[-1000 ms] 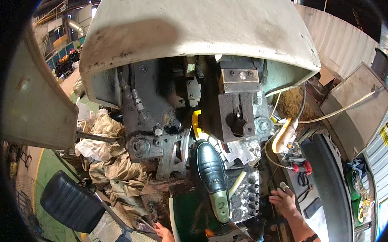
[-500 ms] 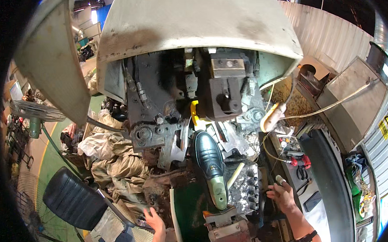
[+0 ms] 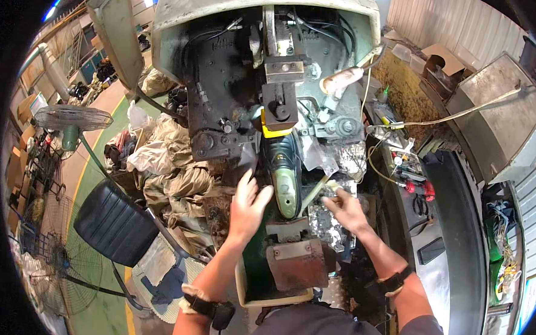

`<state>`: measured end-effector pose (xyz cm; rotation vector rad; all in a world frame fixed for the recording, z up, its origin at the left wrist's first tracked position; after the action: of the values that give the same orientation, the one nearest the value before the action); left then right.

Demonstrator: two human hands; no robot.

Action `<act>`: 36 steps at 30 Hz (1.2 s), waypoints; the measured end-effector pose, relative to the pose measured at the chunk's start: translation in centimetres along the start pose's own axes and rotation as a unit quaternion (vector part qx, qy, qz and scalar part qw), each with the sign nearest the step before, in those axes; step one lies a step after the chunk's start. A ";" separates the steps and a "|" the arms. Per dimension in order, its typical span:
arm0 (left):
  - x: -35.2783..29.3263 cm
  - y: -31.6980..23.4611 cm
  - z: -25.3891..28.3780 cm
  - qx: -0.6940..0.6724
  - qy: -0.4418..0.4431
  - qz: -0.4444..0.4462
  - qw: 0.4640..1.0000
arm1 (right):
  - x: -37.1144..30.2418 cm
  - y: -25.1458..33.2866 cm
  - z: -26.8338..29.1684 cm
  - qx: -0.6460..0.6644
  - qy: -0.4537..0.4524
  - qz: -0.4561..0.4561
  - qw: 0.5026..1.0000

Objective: Operating a toe-lasting machine to shape shoe uppers over lasts and placing finished components on a conveyor belt.

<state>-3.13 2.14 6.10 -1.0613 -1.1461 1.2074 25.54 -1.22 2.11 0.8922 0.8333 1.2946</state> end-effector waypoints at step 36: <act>-1.4 -4.3 -5.4 0.333 -0.107 -0.100 0.931 | -1.3 0.7 -0.9 -0.161 -0.019 0.064 0.985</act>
<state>2.79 0.42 9.53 -0.2968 -0.8706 1.4231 24.36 -2.40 2.39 0.7173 0.5231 1.4710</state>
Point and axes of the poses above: each hand's wrist, its own x-axis towards the middle knuckle, its own z-axis out of the back of the hand, y = z × x, the point moved 10 cm from there along x, towards the middle knuckle, and after that the axes turned 9 degrees about x, right-handed, at the moved point
